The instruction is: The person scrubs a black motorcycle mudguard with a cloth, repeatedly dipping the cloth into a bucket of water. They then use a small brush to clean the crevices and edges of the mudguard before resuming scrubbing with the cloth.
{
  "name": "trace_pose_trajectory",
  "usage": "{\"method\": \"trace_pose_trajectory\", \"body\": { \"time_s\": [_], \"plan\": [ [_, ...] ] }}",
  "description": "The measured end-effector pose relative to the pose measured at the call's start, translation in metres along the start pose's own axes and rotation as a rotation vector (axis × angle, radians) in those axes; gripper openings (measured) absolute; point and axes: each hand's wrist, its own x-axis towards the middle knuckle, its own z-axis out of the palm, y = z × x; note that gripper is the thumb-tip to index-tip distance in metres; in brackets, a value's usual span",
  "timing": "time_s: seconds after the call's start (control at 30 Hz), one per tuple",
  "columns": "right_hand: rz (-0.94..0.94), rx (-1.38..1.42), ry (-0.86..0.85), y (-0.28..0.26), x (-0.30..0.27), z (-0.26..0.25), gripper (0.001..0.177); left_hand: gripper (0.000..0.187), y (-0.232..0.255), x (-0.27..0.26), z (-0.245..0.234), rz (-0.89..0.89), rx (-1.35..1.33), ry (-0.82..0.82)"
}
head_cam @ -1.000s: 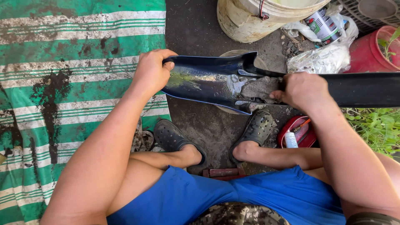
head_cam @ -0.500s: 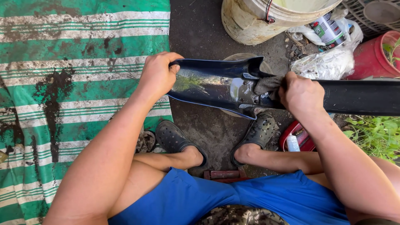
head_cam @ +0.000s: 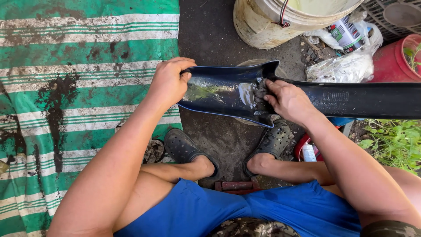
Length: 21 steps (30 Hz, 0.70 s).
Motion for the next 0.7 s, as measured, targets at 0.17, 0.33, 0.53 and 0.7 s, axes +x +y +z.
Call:
{"method": "trace_pose_trajectory", "body": {
  "time_s": [0.17,0.33,0.53,0.7],
  "plan": [
    [-0.002,-0.017,-0.055,-0.021,0.024,-0.006,0.054,0.026,0.002,0.003,0.000,-0.029,0.020,-0.016],
    [-0.004,-0.333,0.058,-0.011,0.034,0.013,0.024,0.027,0.016,0.002,0.008,-0.108,0.114,-0.063],
    [0.272,0.357,0.212,-0.046,-0.019,-0.045,0.014,0.030,0.015,0.004,0.010,-0.227,0.095,-0.097],
    [0.197,0.551,0.383,-0.076,-0.015,-0.047,0.023,0.029,0.025,0.004,0.009,-0.205,0.132,-0.094]
  ]
}}
